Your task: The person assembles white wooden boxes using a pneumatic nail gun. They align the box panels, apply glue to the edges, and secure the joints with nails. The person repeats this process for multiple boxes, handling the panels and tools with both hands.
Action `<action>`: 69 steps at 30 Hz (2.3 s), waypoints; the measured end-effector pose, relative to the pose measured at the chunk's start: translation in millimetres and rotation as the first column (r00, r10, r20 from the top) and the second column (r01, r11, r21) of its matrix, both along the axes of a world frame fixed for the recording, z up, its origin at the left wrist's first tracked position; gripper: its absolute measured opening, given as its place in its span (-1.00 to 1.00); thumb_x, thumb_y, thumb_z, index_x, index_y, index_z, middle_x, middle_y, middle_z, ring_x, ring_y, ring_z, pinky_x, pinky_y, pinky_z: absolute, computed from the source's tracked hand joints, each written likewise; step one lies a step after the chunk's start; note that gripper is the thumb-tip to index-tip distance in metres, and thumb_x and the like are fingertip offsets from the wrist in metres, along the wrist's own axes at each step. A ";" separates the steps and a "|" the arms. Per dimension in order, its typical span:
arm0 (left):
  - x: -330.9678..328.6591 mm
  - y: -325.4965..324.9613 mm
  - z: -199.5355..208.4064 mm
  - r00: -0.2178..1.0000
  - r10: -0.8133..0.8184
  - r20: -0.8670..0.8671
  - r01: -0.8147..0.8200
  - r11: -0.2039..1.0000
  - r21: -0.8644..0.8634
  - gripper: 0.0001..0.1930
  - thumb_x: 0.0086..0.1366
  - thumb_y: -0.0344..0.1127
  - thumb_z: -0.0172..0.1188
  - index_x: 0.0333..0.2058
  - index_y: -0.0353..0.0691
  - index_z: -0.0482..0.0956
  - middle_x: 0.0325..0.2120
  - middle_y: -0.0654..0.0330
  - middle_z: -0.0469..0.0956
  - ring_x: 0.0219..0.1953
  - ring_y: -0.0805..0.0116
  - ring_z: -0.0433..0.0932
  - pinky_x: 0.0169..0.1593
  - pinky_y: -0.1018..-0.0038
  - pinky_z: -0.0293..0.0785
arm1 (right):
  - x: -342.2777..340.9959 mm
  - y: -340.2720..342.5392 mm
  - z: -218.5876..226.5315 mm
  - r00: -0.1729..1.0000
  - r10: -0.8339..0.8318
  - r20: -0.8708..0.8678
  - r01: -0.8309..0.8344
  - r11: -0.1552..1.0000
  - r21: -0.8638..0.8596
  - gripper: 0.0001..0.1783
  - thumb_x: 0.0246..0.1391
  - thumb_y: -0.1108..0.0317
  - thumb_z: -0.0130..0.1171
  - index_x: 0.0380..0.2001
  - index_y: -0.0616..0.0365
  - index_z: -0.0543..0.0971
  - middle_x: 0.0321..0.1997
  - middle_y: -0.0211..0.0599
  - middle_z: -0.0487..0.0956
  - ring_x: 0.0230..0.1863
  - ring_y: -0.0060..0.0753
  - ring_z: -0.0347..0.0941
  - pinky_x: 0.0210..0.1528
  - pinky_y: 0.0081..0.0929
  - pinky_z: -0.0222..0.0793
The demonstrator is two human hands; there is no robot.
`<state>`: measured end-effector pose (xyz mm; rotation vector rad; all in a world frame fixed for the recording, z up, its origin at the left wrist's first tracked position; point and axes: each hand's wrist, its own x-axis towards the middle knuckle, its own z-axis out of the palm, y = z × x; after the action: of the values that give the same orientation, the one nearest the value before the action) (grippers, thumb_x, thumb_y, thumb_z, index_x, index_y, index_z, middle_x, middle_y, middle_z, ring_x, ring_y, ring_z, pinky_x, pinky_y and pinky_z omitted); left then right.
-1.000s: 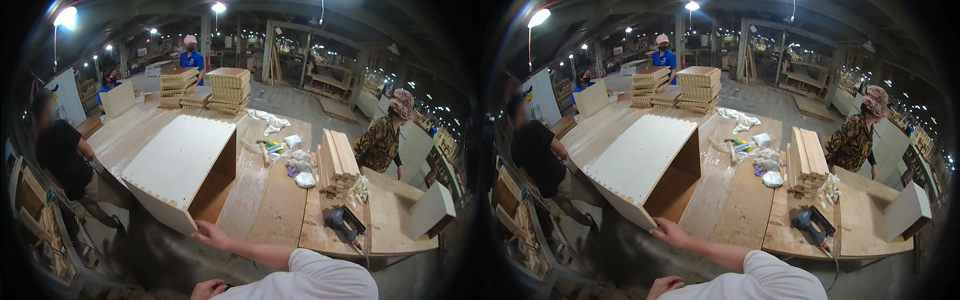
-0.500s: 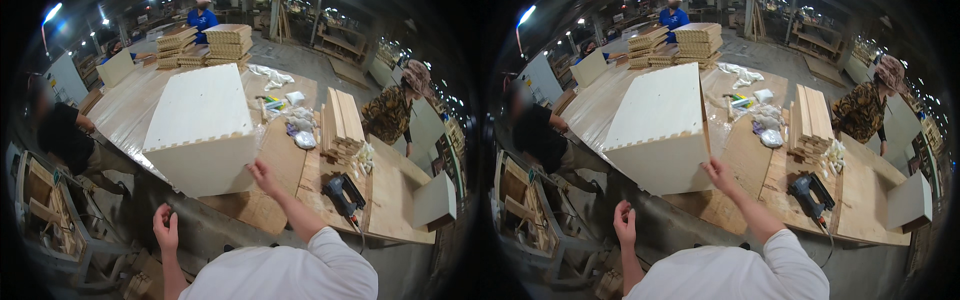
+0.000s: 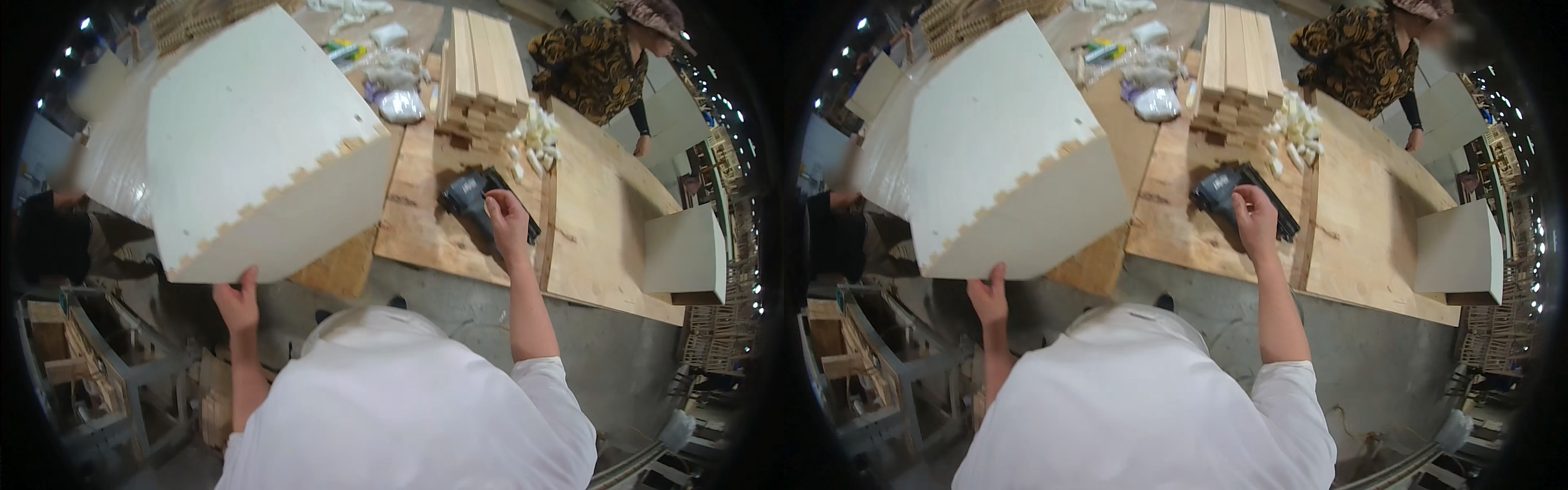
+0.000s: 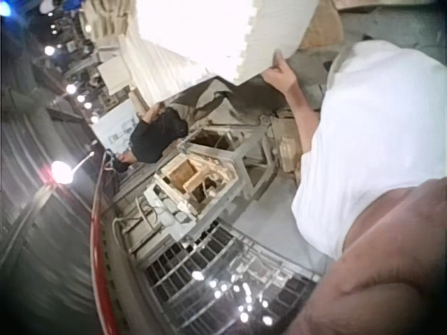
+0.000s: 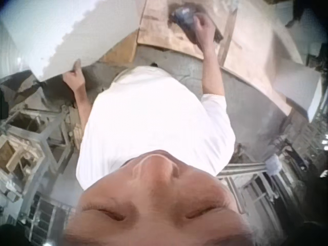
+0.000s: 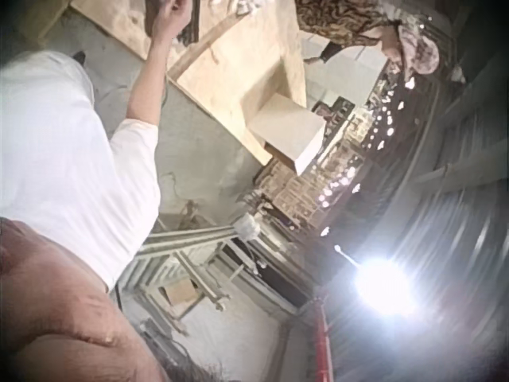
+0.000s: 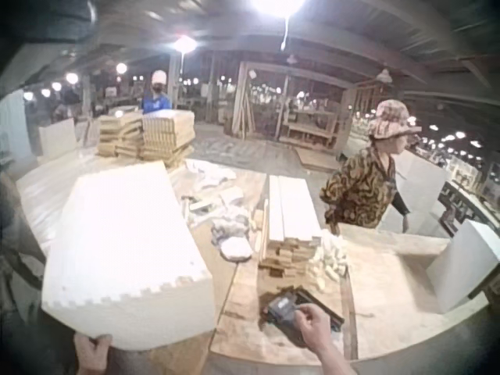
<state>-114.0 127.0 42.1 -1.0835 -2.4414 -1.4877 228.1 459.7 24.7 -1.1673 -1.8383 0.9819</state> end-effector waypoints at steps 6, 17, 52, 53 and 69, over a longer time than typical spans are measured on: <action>13.6 5.9 10.9 0.994 0.096 0.057 -0.093 0.994 -0.055 -0.67 0.22 -0.32 0.25 -0.11 -0.39 0.49 -0.22 0.00 0.56 -0.16 0.14 0.50 -0.01 0.35 0.37 | 31.5 1.0 -24.6 0.768 0.043 0.639 -0.210 0.960 0.187 -0.36 -0.07 0.24 0.29 0.11 0.13 0.35 0.01 -0.06 0.44 -0.06 0.01 0.45 -0.07 -0.20 0.42; 3.5 -8.9 36.7 0.856 0.004 -0.518 -0.140 0.964 -0.225 -0.60 0.02 -0.12 0.38 -0.20 -0.19 0.60 -0.15 0.12 0.51 -0.03 -0.01 0.39 0.05 0.14 0.28 | 0.4 7.4 -37.5 0.551 0.125 0.825 -0.234 0.972 0.008 -0.07 -0.11 0.32 0.21 0.32 0.25 0.01 0.07 0.19 0.40 0.06 0.16 0.39 0.07 -0.13 0.38; -8.2 -30.6 -1.5 0.926 -0.099 -0.364 0.107 0.994 0.001 -0.63 0.08 -0.11 0.34 -0.50 -0.29 0.41 0.13 -0.07 0.27 0.18 -0.20 0.16 0.17 -0.03 0.13 | -130.1 -98.5 380.0 0.821 0.520 0.237 -0.361 0.793 -0.491 -0.65 0.15 0.26 0.12 -0.13 0.31 0.37 -0.21 -0.11 0.58 -0.57 -0.51 0.51 -0.59 -0.51 0.54; -8.1 -30.3 -1.1 0.927 -0.099 -0.362 0.107 0.994 0.003 -0.63 0.08 -0.11 0.34 -0.52 -0.29 0.40 0.12 -0.07 0.27 0.18 -0.19 0.16 0.17 -0.03 0.14 | -128.5 -97.7 378.6 0.816 0.526 0.240 -0.366 0.791 -0.490 -0.65 0.15 0.26 0.12 -0.14 0.30 0.37 -0.22 -0.14 0.58 -0.57 -0.53 0.50 -0.59 -0.51 0.54; -6.8 -30.0 0.5 0.928 -0.104 -0.359 0.112 0.994 0.001 -0.67 0.05 -0.15 0.34 -0.40 -0.25 0.44 0.09 0.00 0.31 0.16 -0.13 0.20 0.15 0.02 0.18 | -141.5 -123.9 392.1 0.765 0.621 0.173 -0.467 0.719 -0.515 -0.61 0.13 0.32 0.13 -0.07 0.38 0.39 -0.16 -0.09 0.58 -0.56 -0.53 0.52 -0.60 -0.57 0.52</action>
<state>-120.8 97.0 42.6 -1.3675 -2.1404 -1.2084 86.6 335.8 416.8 -1.0990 -2.4031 1.7122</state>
